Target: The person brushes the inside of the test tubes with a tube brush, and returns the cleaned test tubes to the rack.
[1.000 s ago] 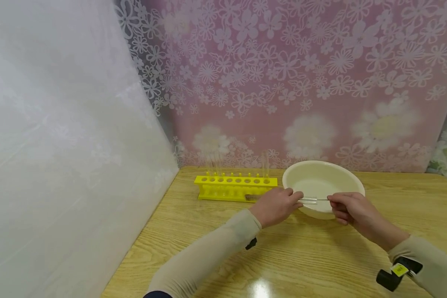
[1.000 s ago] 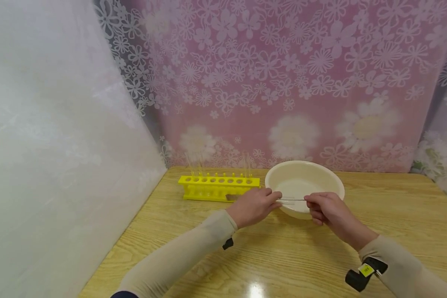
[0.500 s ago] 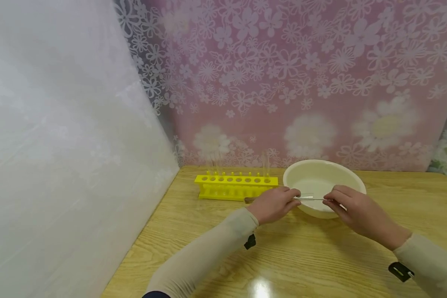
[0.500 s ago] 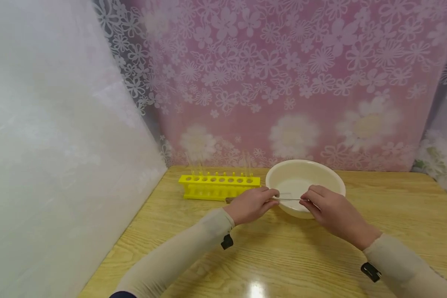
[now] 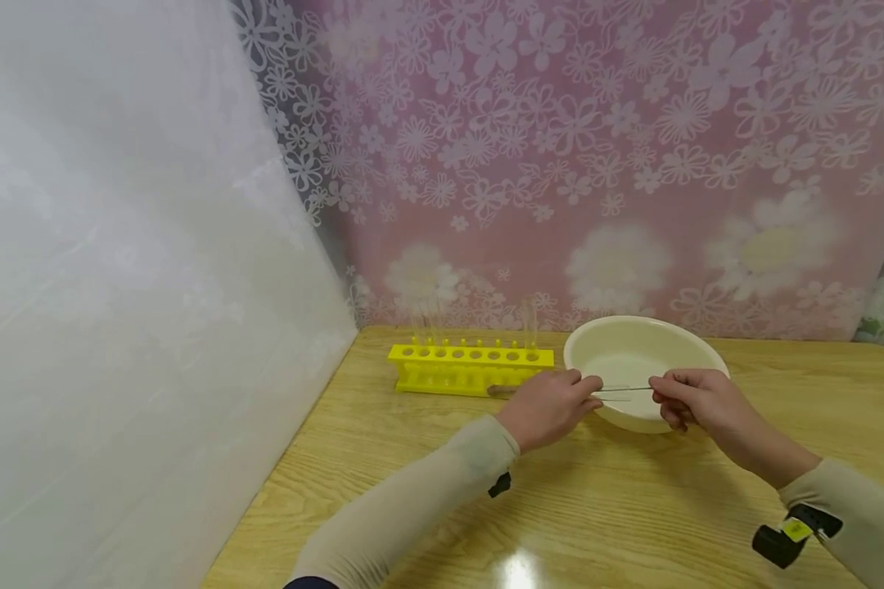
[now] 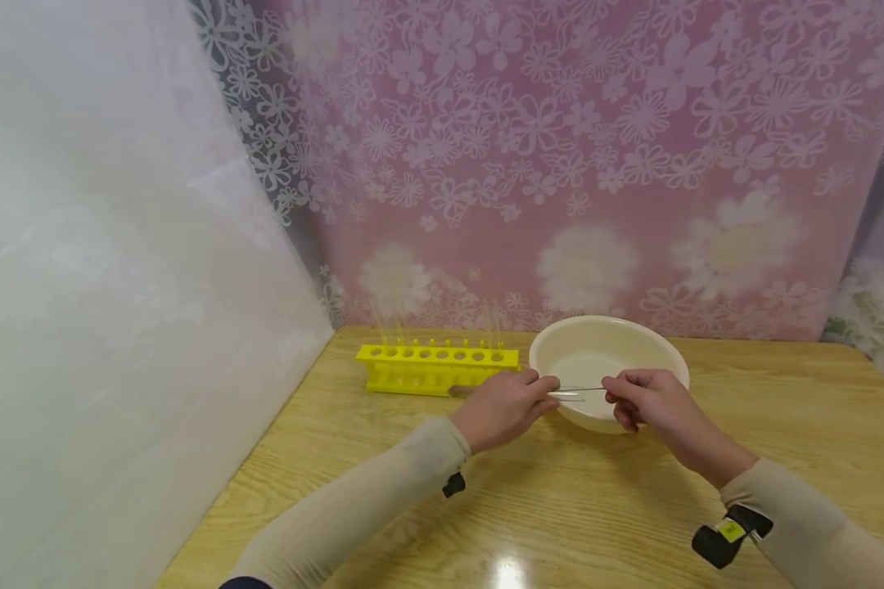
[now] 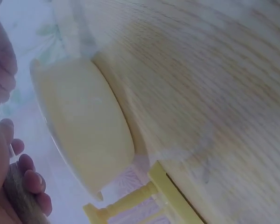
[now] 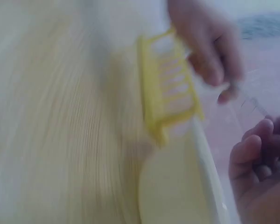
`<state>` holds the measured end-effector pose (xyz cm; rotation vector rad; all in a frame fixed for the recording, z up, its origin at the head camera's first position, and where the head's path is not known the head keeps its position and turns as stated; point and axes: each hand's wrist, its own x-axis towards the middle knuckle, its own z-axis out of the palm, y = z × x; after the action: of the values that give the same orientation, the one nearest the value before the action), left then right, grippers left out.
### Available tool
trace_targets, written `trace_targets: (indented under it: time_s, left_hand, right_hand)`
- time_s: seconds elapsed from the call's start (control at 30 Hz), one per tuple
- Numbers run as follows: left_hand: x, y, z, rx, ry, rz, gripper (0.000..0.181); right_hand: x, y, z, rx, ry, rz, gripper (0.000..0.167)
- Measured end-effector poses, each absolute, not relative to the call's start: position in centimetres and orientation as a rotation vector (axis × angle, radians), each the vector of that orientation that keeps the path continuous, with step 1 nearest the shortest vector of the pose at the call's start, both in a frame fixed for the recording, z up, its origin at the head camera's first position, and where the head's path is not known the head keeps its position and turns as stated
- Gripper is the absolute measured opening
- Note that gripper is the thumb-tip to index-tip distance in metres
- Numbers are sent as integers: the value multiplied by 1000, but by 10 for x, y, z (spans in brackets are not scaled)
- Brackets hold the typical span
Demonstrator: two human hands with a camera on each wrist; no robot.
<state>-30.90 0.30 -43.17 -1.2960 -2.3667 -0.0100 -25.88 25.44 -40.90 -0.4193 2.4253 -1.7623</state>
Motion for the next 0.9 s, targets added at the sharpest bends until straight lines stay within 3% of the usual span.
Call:
trace_targets:
  time_s: [0.17, 0.27, 0.4, 0.63, 0.9]
  left_hand:
    - [-308, 4, -429, -1274, -2372, -21, 26]
    - [-309, 3, -429, -1276, -2445, -66, 28]
    - [-310, 2, -428, -1266, -2575, -171, 30]
    - [-309, 0, -426, -1284, -2648, -254, 33]
    - [-310, -2, -429, -1315, -2594, -253, 33]
  right_hand:
    - [-263, 255, -402, -281, 2356, -1773, 42]
    - [-261, 253, -405, -424, 2640, -1629, 39]
    - [-258, 251, -414, -744, 3074, -1398, 19]
    - [-263, 255, -416, -1408, 3365, -1059, 41]
    - [-265, 256, -415, -1523, 3345, -960, 46]
